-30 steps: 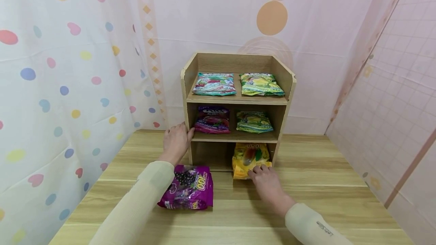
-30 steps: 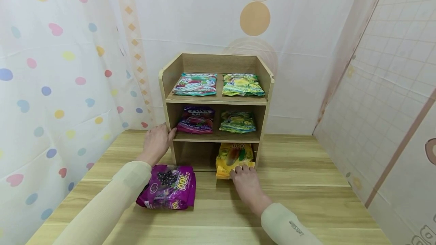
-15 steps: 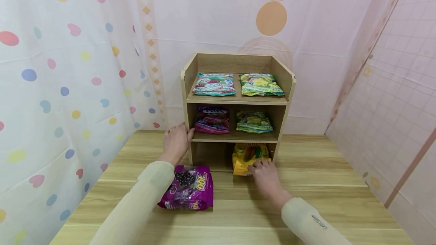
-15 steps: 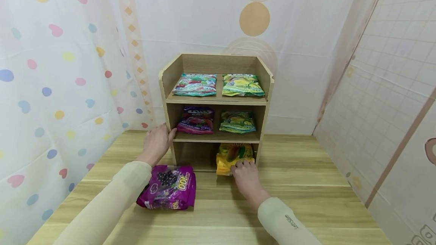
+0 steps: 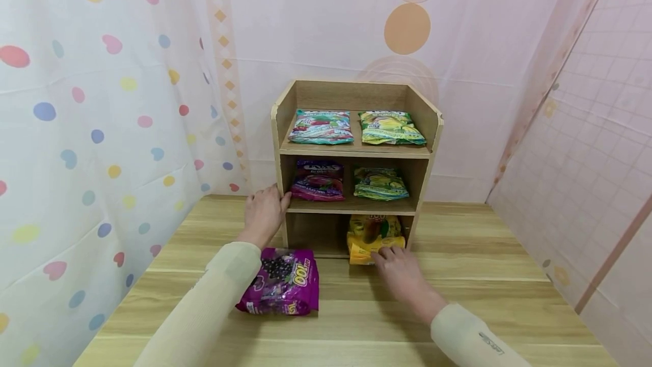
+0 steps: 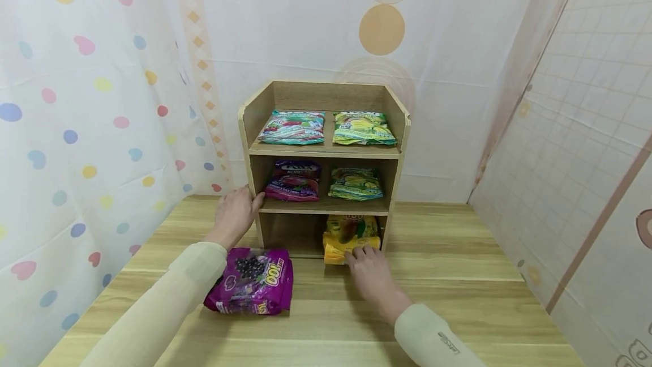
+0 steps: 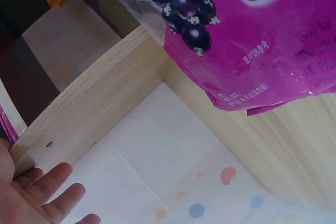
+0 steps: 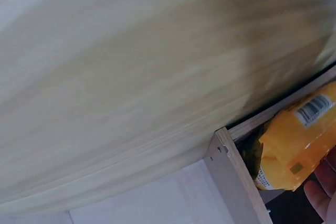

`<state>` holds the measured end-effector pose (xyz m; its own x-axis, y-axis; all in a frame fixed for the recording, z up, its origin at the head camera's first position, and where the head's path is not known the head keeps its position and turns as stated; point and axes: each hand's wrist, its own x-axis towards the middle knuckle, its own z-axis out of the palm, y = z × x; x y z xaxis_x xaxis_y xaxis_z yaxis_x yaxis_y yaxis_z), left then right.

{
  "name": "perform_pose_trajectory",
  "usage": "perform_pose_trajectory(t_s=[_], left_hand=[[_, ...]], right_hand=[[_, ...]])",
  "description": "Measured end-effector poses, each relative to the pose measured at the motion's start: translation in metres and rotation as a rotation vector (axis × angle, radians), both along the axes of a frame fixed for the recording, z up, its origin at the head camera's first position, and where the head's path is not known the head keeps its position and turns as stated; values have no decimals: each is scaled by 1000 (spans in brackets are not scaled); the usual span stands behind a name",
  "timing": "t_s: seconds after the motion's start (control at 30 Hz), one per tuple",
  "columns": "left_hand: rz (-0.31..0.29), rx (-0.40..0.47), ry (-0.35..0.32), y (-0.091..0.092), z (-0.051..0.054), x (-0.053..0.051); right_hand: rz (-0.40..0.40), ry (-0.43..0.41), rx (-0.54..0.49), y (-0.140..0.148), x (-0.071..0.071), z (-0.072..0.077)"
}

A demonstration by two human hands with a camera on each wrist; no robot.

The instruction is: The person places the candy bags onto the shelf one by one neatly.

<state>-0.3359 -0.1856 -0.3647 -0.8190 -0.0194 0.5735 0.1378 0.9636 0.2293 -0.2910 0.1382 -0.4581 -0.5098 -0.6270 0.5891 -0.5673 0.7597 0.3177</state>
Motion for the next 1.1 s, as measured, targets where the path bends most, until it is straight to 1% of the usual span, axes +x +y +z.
perform_pose_trajectory(t_s=[0.23,0.33,0.47,0.77,0.97,1.1], left_hand=[[7,11,-16,0,0,0],[12,13,-25,0,0,-1],[16,15,-31,0,0,-2],[16,5,-20,0,0,-2],[15,6,-22,1,0,-2],[16,6,-26,0,0,-2]], right_hand=[[-7,31,105,3,15,-1],[-15,33,151,3,18,-2],[-40,29,192,3,19,-4],[-55,40,208,3,16,-6],[-91,20,225,3,14,-9],[-97,-5,201,2,13,-10]])
